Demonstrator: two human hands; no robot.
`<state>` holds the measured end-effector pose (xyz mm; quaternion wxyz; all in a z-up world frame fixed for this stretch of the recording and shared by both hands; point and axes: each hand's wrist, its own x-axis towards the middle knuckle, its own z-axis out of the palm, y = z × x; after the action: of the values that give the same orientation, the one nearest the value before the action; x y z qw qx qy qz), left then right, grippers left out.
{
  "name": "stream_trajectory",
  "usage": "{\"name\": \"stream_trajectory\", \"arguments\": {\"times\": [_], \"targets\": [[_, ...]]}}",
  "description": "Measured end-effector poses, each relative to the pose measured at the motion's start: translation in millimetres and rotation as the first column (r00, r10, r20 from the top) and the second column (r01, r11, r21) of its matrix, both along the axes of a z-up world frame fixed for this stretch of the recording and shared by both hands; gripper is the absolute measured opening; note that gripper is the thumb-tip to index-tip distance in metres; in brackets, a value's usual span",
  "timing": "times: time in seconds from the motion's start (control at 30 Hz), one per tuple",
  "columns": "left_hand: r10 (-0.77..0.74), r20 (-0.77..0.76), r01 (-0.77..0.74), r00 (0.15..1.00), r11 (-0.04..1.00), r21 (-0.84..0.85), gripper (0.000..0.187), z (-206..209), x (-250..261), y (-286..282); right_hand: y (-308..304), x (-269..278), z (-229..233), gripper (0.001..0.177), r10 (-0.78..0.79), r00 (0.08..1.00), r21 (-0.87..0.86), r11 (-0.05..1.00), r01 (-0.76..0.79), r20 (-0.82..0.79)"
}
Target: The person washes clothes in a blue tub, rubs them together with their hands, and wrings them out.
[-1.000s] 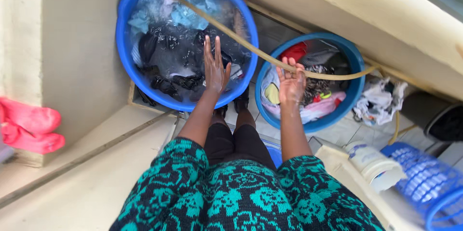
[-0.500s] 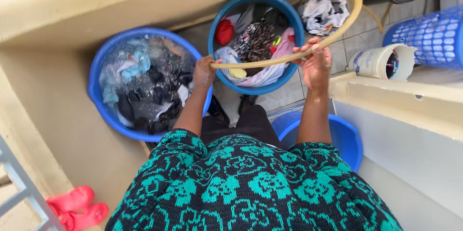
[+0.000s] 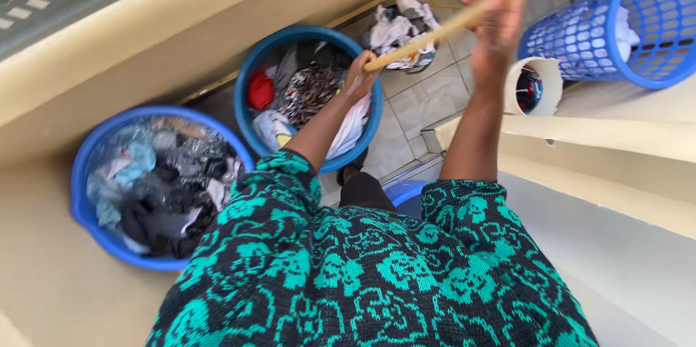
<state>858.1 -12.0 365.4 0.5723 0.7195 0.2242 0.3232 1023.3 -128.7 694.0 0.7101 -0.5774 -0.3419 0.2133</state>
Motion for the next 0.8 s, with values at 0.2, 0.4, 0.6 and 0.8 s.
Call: {"name": "stream_trajectory", "arguments": {"times": [0.2, 0.4, 0.6, 0.8], "targets": [[-0.1, 0.229, 0.241, 0.968, 0.617, -0.749, 0.028, -18.9, 190.3, -46.0, 15.9, 7.6, -140.1, 0.101, 0.332, 0.743, -0.607, 0.785, 0.125, 0.582], [-0.455, -0.414, 0.214, 0.789, 0.834, -0.509, 0.036, 3.7, 191.8, -98.6, -80.8, -22.4, -223.5, 0.053, 0.07, 0.921, -0.67, 0.708, 0.224, 0.383], [-0.573, -0.789, 0.715, 0.222, 0.646, -0.268, 0.047, 33.9, 166.6, -146.7, -173.7, -58.9, -261.5, 0.06, -0.172, 0.962, -0.637, 0.723, 0.268, 0.21], [-0.75, -0.449, 0.647, 0.487, 0.654, -0.392, 0.09, -13.2, 84.0, -203.5, -248.7, -161.6, -295.4, 0.055, -0.48, 0.877, -0.71, 0.612, 0.348, 0.017]]}}
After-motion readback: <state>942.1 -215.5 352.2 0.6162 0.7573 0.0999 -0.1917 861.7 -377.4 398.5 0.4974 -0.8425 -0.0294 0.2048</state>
